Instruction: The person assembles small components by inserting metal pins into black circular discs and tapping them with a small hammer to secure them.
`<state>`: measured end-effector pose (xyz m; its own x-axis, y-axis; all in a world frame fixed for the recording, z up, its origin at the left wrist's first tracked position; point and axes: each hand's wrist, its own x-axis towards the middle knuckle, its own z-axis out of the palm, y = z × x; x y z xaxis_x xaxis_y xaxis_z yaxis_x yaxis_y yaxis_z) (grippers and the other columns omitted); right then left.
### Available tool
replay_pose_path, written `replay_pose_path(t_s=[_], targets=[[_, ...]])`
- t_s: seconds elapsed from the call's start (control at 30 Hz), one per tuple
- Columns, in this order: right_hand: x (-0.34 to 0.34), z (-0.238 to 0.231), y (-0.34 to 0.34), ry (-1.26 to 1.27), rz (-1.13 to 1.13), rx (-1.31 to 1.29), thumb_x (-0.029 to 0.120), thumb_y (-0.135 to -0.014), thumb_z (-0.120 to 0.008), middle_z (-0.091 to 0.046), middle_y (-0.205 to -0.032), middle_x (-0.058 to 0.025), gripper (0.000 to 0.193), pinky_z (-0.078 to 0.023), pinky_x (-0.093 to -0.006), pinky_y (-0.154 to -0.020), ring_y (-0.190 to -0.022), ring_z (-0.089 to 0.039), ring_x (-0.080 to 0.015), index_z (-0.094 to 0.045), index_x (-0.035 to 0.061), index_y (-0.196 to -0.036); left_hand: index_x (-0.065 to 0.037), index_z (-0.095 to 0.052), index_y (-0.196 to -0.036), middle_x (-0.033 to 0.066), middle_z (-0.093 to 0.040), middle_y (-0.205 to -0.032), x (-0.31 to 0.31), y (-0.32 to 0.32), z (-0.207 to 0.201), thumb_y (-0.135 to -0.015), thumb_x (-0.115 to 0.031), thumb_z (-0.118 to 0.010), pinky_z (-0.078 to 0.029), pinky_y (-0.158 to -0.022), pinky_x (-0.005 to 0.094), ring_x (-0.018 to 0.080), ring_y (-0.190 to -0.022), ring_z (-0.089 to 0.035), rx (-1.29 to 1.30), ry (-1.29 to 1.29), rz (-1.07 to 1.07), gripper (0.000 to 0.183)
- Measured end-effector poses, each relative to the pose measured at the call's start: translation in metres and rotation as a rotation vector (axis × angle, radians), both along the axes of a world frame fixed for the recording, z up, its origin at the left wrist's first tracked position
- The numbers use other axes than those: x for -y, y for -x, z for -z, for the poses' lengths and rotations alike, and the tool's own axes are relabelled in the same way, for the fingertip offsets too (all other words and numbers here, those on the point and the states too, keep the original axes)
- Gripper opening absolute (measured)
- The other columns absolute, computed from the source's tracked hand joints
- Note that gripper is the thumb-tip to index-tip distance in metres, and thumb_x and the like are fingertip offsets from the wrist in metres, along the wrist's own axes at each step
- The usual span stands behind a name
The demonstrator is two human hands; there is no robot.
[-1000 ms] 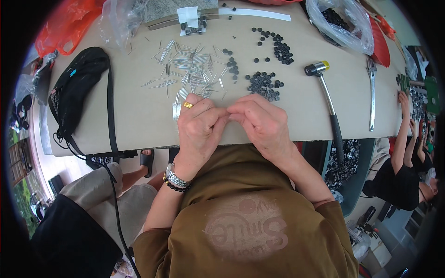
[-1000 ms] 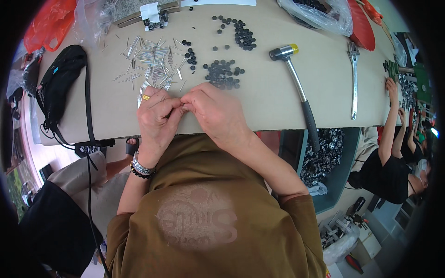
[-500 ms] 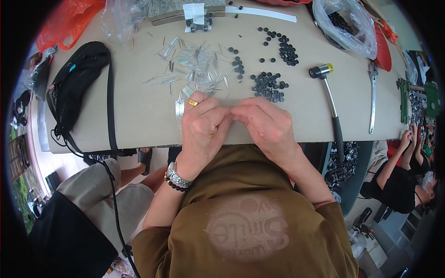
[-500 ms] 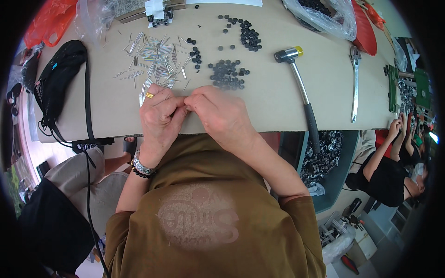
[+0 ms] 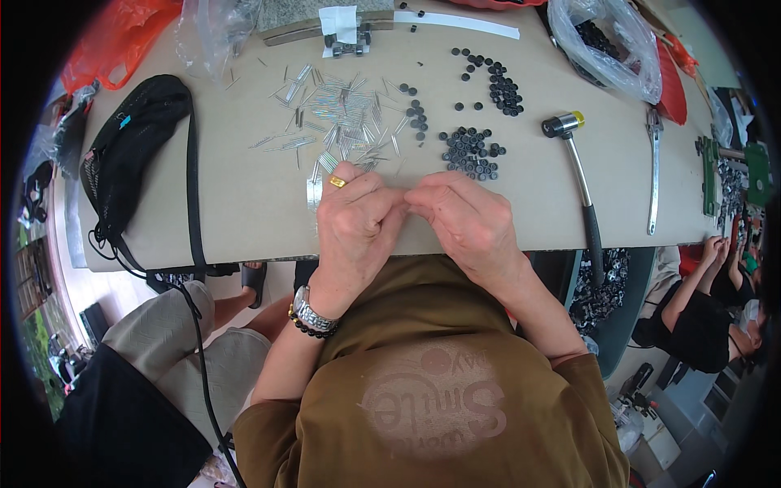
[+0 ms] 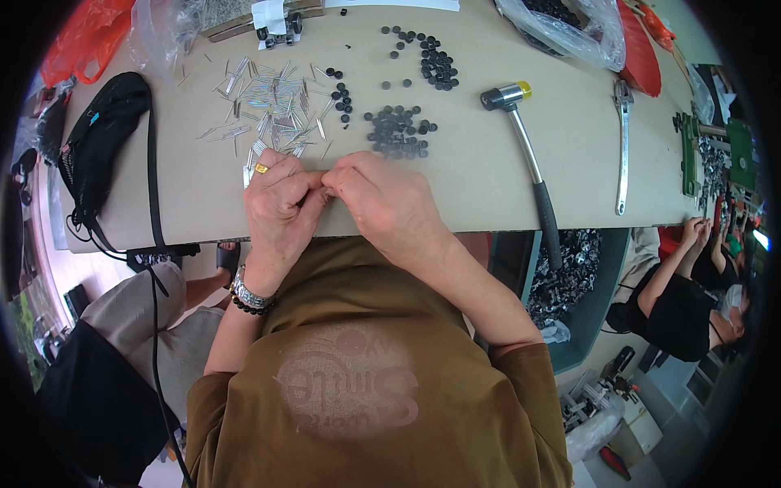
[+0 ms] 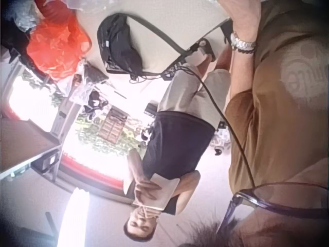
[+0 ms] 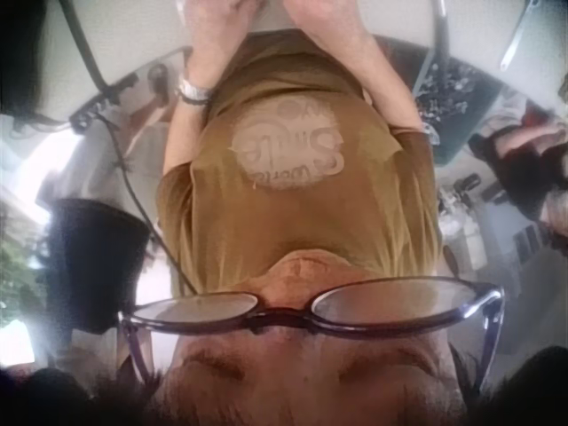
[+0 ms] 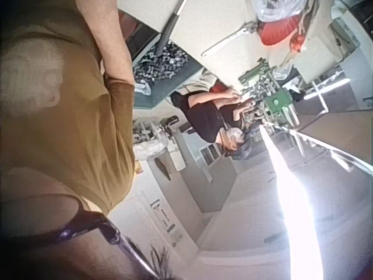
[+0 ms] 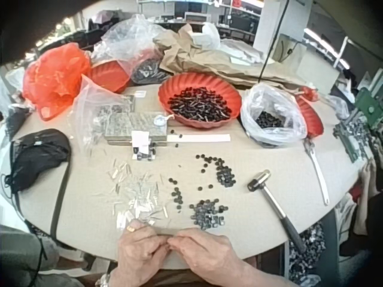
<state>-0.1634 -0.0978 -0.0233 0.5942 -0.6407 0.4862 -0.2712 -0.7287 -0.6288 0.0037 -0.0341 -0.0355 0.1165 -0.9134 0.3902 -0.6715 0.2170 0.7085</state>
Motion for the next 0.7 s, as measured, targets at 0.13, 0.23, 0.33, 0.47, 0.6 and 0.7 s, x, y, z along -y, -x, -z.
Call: replay_pose_path(t_s=[0.13, 0.23, 0.33, 0.47, 0.6, 0.7], targets=[[0.001, 0.000, 0.002, 0.009, -0.016, -0.018, -0.004, -0.077, -0.072, -0.067, -0.094, -0.0066, 0.023, -0.056, -0.0339, -0.061, -0.077, -0.069, -0.0236, -0.069, 0.0046, -0.097, -0.004, -0.074, -0.081, 0.0052, -0.054, -0.069, 0.000, 0.000, 0.000, -0.065, 0.005, -0.081, -0.043, -0.072, 0.0369, 0.0258, -0.074, -0.051, 0.010, -0.001, -0.002, 0.019], [-0.004, -0.001, 0.001, 0.079, 0.018, -0.062, -0.004, -0.076, -0.072, -0.067, -0.094, -0.0068, 0.025, -0.056, -0.0341, -0.062, -0.077, -0.069, -0.0241, -0.069, 0.0042, -0.099, -0.004, -0.074, -0.081, 0.0054, -0.054, -0.069, 0.001, -0.001, 0.001, -0.065, 0.005, -0.080, -0.043, -0.072, 0.0369, 0.0261, -0.073, -0.051, -0.001, 0.006, 0.002, 0.019], [-0.001, 0.001, 0.001, 0.038, 0.000, -0.038, -0.004, -0.075, -0.072, -0.067, -0.094, -0.0073, 0.027, -0.056, -0.0337, -0.062, -0.078, -0.069, -0.0242, -0.070, 0.0039, -0.101, -0.004, -0.074, -0.081, 0.0056, -0.054, -0.069, 0.002, -0.001, 0.002, -0.065, 0.005, -0.080, -0.043, -0.071, 0.0370, 0.0264, -0.072, -0.050, -0.008, 0.016, 0.005, 0.019], [0.002, -0.003, 0.005, 0.007, -0.011, -0.048, -0.003, -0.076, -0.074, -0.068, -0.096, -0.0079, 0.029, -0.057, -0.0343, -0.064, -0.080, -0.069, -0.0261, -0.070, 0.0038, -0.104, -0.004, -0.075, -0.081, 0.0057, -0.053, -0.069, 0.003, 0.001, 0.001, -0.067, 0.004, -0.080, -0.042, -0.070, 0.0379, 0.0264, -0.073, -0.049, -0.020, 0.003, -0.004, 0.017], [0.013, -0.027, 0.036, -0.032, 0.247, -0.074, 0.001, -0.080, -0.078, -0.069, -0.102, -0.0120, 0.030, -0.057, -0.0393, -0.070, -0.087, -0.068, -0.0330, -0.070, 0.0036, -0.110, -0.004, -0.076, -0.081, 0.0060, -0.053, -0.068, 0.001, 0.003, -0.003, -0.069, 0.002, -0.081, -0.043, -0.070, 0.0385, 0.0263, -0.075, -0.049, -0.035, -0.052, -0.002, 0.014], [0.031, -0.040, 0.084, 0.060, 0.655, -0.321, 0.007, -0.082, -0.079, -0.065, -0.110, -0.0146, 0.038, -0.053, -0.0435, -0.084, -0.101, -0.062, -0.0349, -0.068, 0.0021, -0.118, -0.004, -0.077, -0.082, 0.0057, -0.054, -0.068, 0.000, 0.002, -0.004, -0.069, 0.001, -0.082, -0.043, -0.070, 0.0384, 0.0258, -0.076, -0.049, -0.059, -0.052, -0.019, 0.015]])
